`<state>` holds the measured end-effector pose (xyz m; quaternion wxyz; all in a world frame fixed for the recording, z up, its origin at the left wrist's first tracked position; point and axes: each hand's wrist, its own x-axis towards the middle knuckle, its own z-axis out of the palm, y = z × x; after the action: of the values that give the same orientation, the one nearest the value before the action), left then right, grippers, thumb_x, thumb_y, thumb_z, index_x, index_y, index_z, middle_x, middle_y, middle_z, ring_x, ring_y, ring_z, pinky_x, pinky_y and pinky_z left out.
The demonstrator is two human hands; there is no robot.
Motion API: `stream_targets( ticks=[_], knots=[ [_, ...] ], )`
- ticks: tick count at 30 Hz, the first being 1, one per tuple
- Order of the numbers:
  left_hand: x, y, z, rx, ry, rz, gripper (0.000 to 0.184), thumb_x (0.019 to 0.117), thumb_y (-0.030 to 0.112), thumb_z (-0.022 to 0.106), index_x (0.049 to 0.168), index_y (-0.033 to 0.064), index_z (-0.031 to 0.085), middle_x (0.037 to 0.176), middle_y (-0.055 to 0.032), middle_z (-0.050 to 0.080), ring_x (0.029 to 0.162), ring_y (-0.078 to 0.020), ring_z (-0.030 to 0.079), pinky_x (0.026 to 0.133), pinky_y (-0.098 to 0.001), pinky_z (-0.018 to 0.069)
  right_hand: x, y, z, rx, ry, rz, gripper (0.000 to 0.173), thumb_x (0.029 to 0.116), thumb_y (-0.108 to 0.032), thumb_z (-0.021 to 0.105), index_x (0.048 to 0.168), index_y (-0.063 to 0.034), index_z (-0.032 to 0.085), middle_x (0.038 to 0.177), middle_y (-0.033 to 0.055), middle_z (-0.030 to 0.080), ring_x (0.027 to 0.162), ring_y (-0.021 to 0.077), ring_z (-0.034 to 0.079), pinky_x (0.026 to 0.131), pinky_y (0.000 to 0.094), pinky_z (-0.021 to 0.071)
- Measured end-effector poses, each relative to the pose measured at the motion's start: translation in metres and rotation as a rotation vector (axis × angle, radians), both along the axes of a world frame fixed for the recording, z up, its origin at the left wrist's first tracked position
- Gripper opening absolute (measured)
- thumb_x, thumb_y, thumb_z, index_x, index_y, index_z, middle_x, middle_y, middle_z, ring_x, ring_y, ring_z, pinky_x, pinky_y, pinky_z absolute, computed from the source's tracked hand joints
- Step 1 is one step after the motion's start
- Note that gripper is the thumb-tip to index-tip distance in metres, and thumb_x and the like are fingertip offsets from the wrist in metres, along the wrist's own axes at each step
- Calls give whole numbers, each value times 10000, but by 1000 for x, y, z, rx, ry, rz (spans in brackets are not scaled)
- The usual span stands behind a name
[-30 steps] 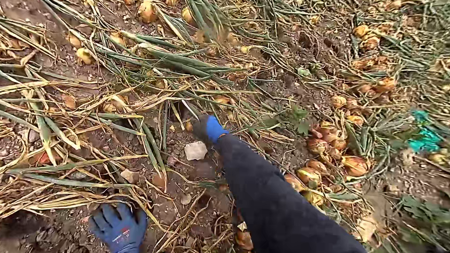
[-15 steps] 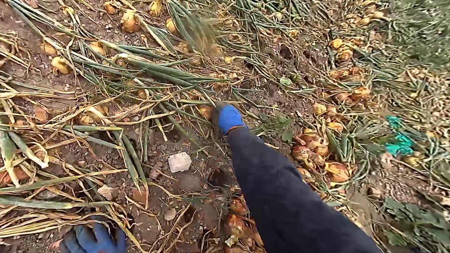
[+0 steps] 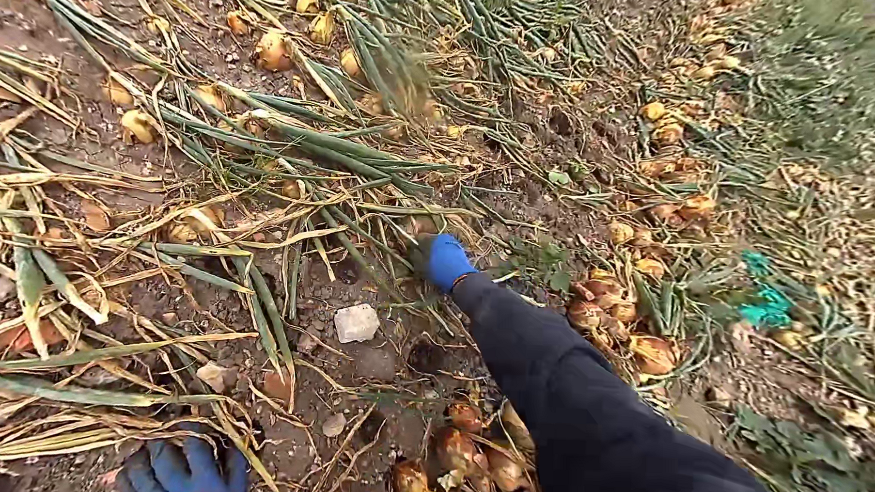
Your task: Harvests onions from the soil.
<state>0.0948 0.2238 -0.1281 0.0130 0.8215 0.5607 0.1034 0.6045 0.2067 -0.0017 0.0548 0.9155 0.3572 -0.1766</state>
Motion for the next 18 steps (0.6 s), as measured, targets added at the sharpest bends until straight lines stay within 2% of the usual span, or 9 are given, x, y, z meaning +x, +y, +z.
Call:
stream_targets(
  ticks=[1, 3, 4, 6, 8, 11, 12, 16, 18],
  knots=[
    [-1, -1, 1, -1, 5, -4, 822, 838, 616, 543, 1355, -17, 626, 1425, -412, 498, 1354, -652, 409, 1141, -740, 246, -21, -13, 8, -17, 58, 68, 287, 978, -368, 616, 1043, -105, 709, 958, 179, 701, 947, 384, 692, 818, 638, 550],
    [-1, 0, 0, 6, 0, -6, 814, 846, 614, 530, 1348, -19, 631, 1422, -415, 498, 1353, -655, 408, 1142, -744, 239, -61, -27, 33, 68, 209, 203, 279, 994, -402, 637, 978, -136, 721, 798, 98, 692, 745, 285, 694, 680, 558, 566],
    [-1, 1, 0, 11, -6, -3, 806, 851, 611, 526, 1342, -18, 635, 1422, -414, 499, 1352, -654, 410, 1144, -745, 235, -70, -23, 48, 87, 297, 244, 257, 989, -398, 649, 999, -150, 715, 785, 58, 691, 716, 230, 685, 677, 513, 570],
    [-1, 1, -1, 25, -9, -3, 803, 853, 612, 520, 1344, -13, 635, 1413, -407, 511, 1347, -649, 419, 1141, -746, 236, -74, -2, 67, 125, 266, 386, 178, 959, -308, 680, 1021, -143, 705, 829, 55, 694, 758, 228, 681, 696, 503, 563],
    [-2, 1, -3, 38, -18, -8, 802, 846, 609, 525, 1341, -12, 638, 1401, -397, 528, 1342, -645, 427, 1139, -745, 240, -58, 30, 71, 123, 28, 542, 205, 940, -214, 675, 1124, -126, 694, 1027, 136, 701, 916, 340, 696, 751, 581, 562],
    [-1, 1, 0, -1, -23, -6, 804, 849, 609, 548, 1354, -11, 635, 1419, -396, 515, 1351, -653, 411, 1149, -751, 222, -17, 84, 56, 72, -192, 343, 440, 945, -202, 648, 1383, -184, 613, 1379, 194, 595, 1045, 436, 685, 774, 663, 569],
    [-1, 1, 1, -9, -19, -5, 810, 846, 609, 554, 1363, -10, 628, 1423, -394, 513, 1353, -652, 409, 1151, -750, 222, -3, 98, 45, 69, -211, 235, 437, 936, -206, 639, 1372, -182, 618, 1398, 183, 589, 1061, 440, 682, 790, 678, 566],
    [-1, 1, 0, 24, -16, -10, 793, 848, 613, 528, 1367, 23, 634, 1411, -394, 521, 1334, -649, 431, 1131, -748, 250, 8, 134, 28, -19, -163, -55, 309, 947, -250, 621, 1192, -65, 653, 1169, 240, 686, 1113, 440, 670, 847, 667, 542],
    [-3, 0, -1, 31, -21, -10, 793, 839, 617, 518, 1344, 20, 646, 1408, -397, 519, 1329, -654, 431, 1127, -749, 249, -6, 145, 37, -74, -107, -126, 292, 975, -231, 586, 1157, -23, 683, 1223, 247, 675, 1173, 427, 649, 890, 653, 532]
  ],
)
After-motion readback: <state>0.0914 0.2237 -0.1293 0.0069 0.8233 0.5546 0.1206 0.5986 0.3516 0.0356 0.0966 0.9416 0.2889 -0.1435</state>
